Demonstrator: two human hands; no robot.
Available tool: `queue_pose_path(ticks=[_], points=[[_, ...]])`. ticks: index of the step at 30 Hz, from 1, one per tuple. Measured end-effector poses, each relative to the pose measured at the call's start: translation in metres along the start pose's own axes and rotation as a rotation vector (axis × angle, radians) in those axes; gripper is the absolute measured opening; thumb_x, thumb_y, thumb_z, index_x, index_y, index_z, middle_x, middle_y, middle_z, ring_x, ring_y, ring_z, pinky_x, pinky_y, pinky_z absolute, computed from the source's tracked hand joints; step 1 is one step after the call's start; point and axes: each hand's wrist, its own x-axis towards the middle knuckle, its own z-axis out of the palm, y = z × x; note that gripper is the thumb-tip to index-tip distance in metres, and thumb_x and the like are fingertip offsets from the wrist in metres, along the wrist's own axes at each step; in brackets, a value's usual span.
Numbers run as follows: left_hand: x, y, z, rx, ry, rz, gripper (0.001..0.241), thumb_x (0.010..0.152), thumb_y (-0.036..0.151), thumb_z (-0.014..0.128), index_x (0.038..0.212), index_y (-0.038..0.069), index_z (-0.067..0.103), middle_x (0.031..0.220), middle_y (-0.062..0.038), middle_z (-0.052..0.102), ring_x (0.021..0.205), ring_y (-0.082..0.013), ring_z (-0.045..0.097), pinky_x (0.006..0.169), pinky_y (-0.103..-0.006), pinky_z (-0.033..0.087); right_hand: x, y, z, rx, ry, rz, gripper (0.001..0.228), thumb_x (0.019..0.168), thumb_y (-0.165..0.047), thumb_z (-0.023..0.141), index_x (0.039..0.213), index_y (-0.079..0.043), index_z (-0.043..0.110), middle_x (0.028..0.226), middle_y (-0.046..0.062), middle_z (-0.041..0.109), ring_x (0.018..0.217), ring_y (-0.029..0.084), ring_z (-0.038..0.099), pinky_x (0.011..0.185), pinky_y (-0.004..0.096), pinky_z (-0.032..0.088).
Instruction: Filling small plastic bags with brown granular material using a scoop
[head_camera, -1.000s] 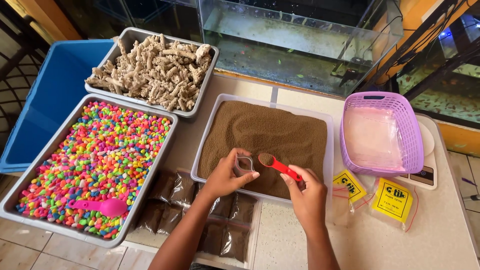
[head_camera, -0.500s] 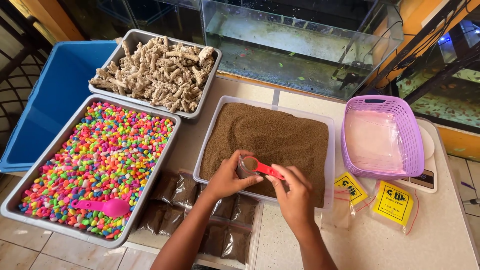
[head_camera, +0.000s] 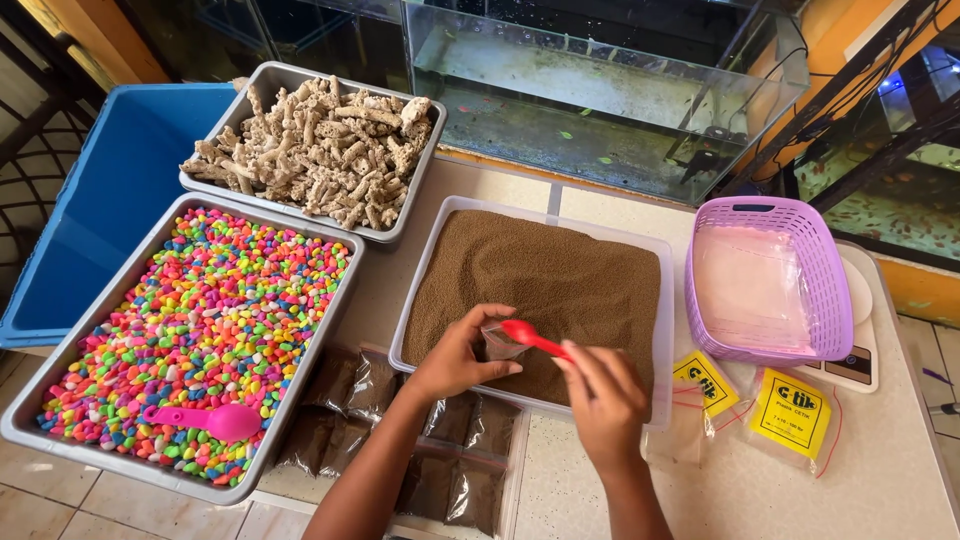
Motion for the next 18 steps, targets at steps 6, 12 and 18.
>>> queue_pose_path(ticks=[6,12,18], points=[[0.006,-0.027,-0.002,-0.033,0.123,0.022,0.074,0.063,0.012,0.097,0.127,0.010,0.060,0.113,-0.006,0.077,0.103,-0.0124,0.072,0.092,-0.0247,0.055,-0.024,0.030,-0.002,0.011,-0.008,0.318,0.025,0.092,-0.011,0.078,0.116,-0.005,0.074,0.098,0.007,0.072,0.083,0.019,0.066,0.073,0.031,0.053],[0.004,-0.013,-0.002,-0.045,0.115,0.010,0.071,0.062,0.014,0.095,0.127,0.009,0.064,0.112,-0.009,0.079,0.102,-0.0133,0.073,0.094,-0.0256,0.057,-0.050,0.059,0.007,-0.195,-0.311,0.526,0.027,0.090,-0.031,0.075,0.115,-0.022,0.076,0.099,-0.005,0.073,0.075,0.022,0.066,0.065,0.039,0.048],[0.001,-0.004,-0.003,0.066,0.095,0.029,0.057,0.083,0.009,0.082,0.136,0.014,0.060,0.118,-0.006,0.075,0.103,-0.0158,0.073,0.098,-0.0283,0.054,-0.041,0.051,0.017,-0.138,-0.650,0.619,0.025,0.089,-0.028,0.074,0.114,-0.021,0.076,0.095,-0.004,0.076,0.080,0.020,0.071,0.067,0.038,0.051]])
